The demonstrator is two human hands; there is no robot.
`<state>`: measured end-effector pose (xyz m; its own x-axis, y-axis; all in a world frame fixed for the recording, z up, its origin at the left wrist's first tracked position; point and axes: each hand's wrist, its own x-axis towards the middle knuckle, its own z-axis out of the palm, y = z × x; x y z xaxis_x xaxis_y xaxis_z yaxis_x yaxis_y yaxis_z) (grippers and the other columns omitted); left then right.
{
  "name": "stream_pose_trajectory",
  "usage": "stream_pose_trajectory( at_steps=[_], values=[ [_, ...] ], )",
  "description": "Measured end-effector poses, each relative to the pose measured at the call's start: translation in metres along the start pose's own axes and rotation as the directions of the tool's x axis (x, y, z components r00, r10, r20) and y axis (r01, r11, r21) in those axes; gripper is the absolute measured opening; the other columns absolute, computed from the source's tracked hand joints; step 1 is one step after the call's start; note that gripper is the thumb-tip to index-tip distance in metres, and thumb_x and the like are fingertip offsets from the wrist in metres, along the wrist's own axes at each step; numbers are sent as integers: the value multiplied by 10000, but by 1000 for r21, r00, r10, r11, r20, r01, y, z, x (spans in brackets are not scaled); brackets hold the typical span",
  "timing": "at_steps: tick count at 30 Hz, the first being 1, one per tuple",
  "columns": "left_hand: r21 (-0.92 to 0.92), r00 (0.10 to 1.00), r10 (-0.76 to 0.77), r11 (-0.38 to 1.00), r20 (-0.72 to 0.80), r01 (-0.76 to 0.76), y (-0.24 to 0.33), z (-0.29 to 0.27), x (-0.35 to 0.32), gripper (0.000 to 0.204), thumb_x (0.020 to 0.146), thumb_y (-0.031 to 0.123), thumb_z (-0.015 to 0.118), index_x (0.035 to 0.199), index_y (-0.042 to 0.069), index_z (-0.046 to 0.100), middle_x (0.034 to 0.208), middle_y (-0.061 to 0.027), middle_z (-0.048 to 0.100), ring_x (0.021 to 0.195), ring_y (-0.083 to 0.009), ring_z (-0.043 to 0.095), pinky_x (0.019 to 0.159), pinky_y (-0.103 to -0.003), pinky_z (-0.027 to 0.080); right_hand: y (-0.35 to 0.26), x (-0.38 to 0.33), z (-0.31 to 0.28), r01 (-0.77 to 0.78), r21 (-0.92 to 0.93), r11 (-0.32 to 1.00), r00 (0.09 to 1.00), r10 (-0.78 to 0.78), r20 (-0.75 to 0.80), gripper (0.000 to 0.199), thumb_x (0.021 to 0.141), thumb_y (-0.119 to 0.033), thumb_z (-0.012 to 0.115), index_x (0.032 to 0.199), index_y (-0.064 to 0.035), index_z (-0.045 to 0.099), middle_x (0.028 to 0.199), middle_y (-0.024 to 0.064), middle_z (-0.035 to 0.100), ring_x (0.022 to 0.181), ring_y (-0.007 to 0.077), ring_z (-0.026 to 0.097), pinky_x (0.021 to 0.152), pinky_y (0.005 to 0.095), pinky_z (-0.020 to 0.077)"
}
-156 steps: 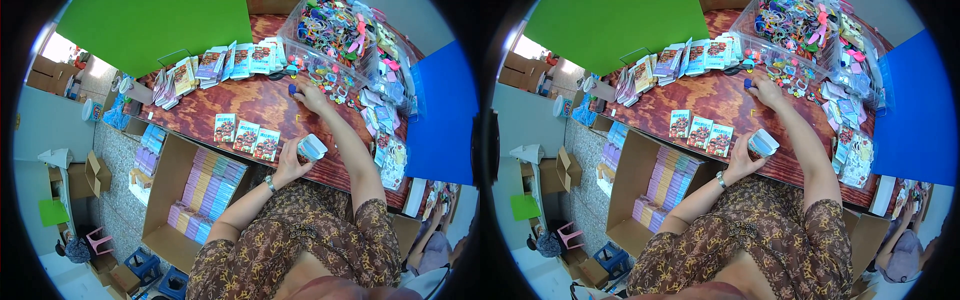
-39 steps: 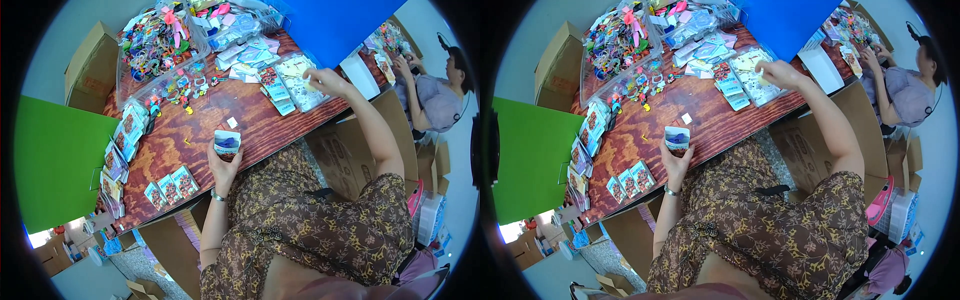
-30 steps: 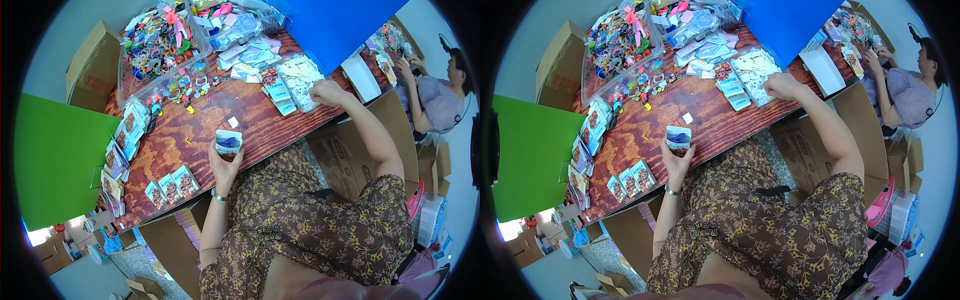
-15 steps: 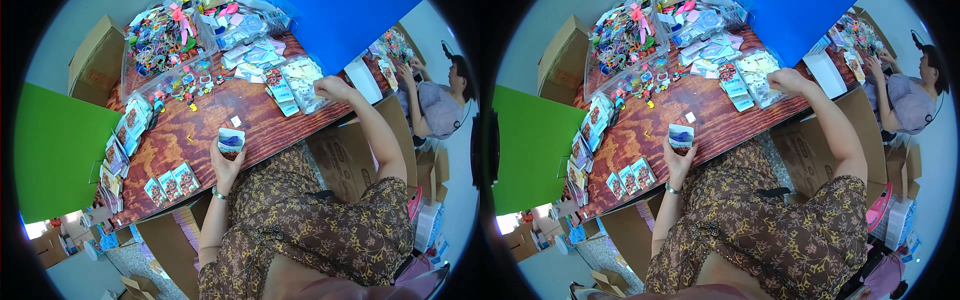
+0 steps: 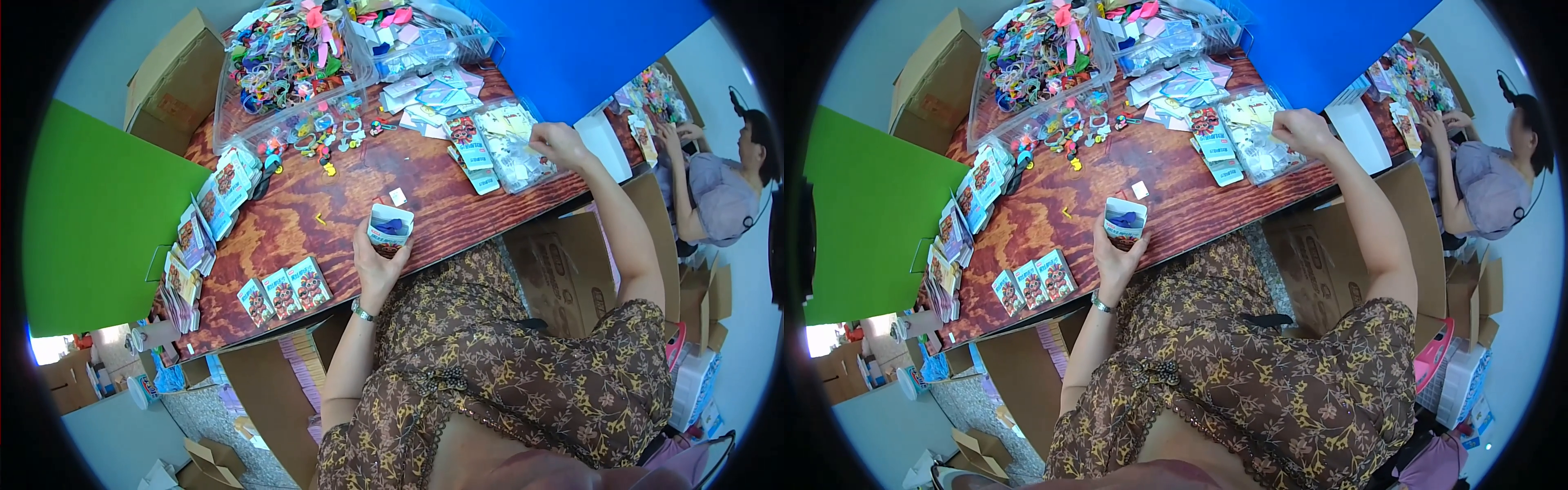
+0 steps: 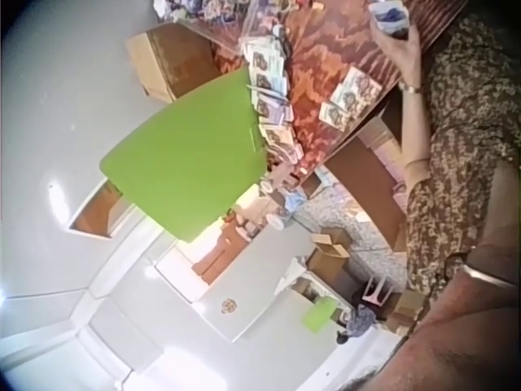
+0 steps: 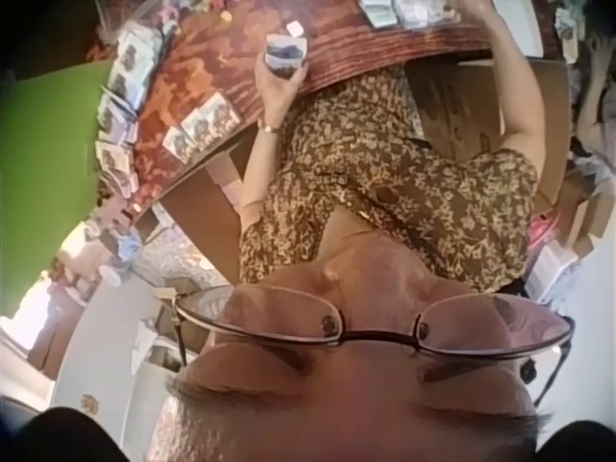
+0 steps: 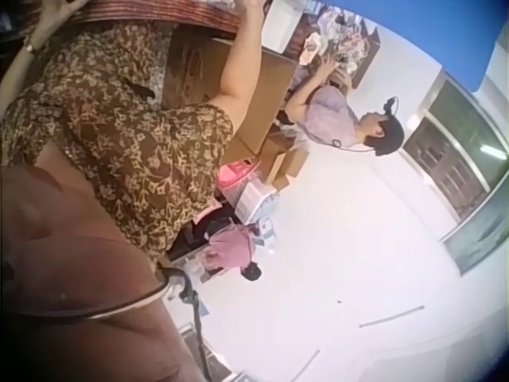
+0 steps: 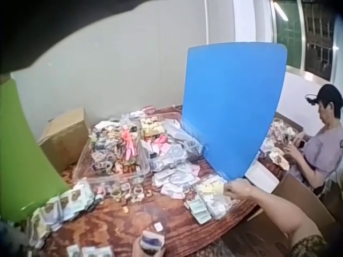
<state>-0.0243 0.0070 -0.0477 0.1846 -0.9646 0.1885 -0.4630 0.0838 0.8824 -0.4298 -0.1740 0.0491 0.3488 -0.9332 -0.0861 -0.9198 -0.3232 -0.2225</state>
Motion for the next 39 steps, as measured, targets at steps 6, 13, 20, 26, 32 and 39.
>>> stream_pose_trajectory(
  at_steps=[6, 13, 20, 26, 32, 39],
  values=[
    [27, 999, 30, 999, -36, -29, -6, 0, 2, 770, 716, 205, 877, 1345, -7, 487, 1200, -193, 592, 1100, -364, 601, 931, -450, 493, -16, 2, -12, -58, 299, 953, 998, 47, 43, 106, 944, -151, 655, 935, -45, 647, 742, 79, 648, 666, 187, 646, 608, 345, 501],
    [121, 992, 69, 991, -101, -57, 6, 2, 7, 689, 713, 202, 861, 1301, 20, 553, 1175, -192, 629, 1113, -377, 597, 946, -457, 490, -103, 16, -10, 90, 760, 644, 965, -246, 94, 136, 1013, -151, 605, 929, -44, 599, 820, -59, 538, 760, 29, 469, 659, 227, 382],
    [201, 968, 193, 966, -162, -160, 8, 5, 10, 730, 665, 142, 843, 1311, 29, 523, 1159, -184, 610, 1053, -392, 585, 903, -474, 490, -226, 17, 7, 483, 529, 698, 835, -548, -40, 121, 899, -150, 678, 900, -35, 639, 826, 85, 628, 724, 222, 609, 640, 361, 468],
    [210, 961, 197, 965, -193, -156, 12, -3, 4, 748, 669, 116, 838, 1334, 25, 506, 1167, -191, 602, 1060, -402, 575, 910, -474, 484, -263, 21, 37, 577, 81, 813, 814, -580, 21, 143, 866, -204, 678, 923, -84, 625, 865, 108, 662, 818, 337, 704, 663, 447, 577],
    [205, 965, 194, 966, -179, -156, 6, -5, 1, 826, 669, 105, 839, 1388, 1, 446, 1194, -221, 578, 1098, -411, 555, 922, -487, 475, -279, 4, 60, 726, -27, 687, 683, -726, -77, 220, 789, -67, 673, 993, -59, 593, 987, 95, 655, 832, 319, 715, 657, 415, 588],
    [67, 936, 111, 993, -333, -94, 0, -11, 3, 1012, 701, 184, 895, 1513, 28, 312, 1216, -226, 582, 1075, -404, 598, 914, -485, 497, -270, 5, 57, 768, 172, 617, 614, -633, -472, 360, 822, -15, 715, 1176, -45, 659, 1171, 143, 663, 997, 302, 693, 740, 384, 605]
  ],
)
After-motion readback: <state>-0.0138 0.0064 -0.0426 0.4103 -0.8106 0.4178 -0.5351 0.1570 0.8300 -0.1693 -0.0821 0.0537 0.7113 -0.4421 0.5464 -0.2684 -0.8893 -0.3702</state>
